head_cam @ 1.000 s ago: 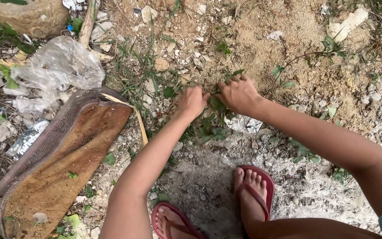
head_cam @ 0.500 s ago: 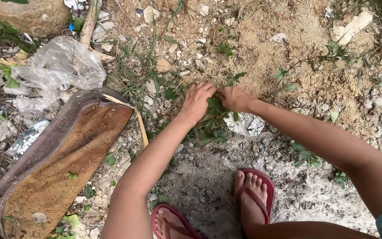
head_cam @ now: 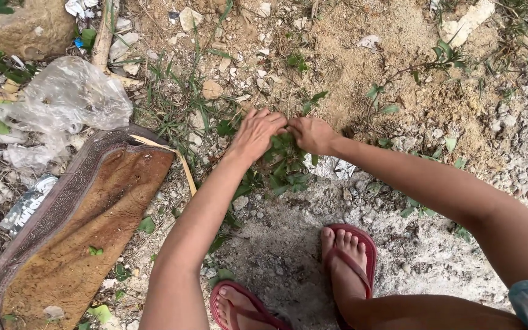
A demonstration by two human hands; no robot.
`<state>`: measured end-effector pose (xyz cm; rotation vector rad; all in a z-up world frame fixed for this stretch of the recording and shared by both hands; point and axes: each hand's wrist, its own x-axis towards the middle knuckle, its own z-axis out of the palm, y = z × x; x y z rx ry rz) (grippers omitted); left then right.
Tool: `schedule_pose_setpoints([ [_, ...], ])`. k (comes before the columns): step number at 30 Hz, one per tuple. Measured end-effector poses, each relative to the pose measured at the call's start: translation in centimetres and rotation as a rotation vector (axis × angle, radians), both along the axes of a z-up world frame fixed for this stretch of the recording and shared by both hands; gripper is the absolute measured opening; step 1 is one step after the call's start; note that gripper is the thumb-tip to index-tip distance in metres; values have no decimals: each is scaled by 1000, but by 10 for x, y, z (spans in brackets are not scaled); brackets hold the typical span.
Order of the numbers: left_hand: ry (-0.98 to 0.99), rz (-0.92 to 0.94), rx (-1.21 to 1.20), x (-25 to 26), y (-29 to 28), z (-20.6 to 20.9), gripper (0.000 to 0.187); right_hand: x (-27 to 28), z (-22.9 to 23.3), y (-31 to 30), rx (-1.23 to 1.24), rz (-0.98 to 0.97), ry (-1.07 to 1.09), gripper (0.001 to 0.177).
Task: Picking up weeds and dry leaves from the ground by hand
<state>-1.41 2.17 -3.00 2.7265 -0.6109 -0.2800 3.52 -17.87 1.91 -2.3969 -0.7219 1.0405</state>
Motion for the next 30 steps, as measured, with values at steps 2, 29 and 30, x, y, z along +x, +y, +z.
schedule_pose_setpoints([
  [2, -18, -69, -263, -19, -3, 18, 34, -17, 57, -4, 46, 178, 5, 21],
  [29, 838, 361, 361, -103, 65, 110, 122, -84, 73, 41, -405, 731, -160, 74],
  [30, 841, 364, 362, -110, 60, 111, 122, -87, 55, 33, -403, 735, -159, 74],
])
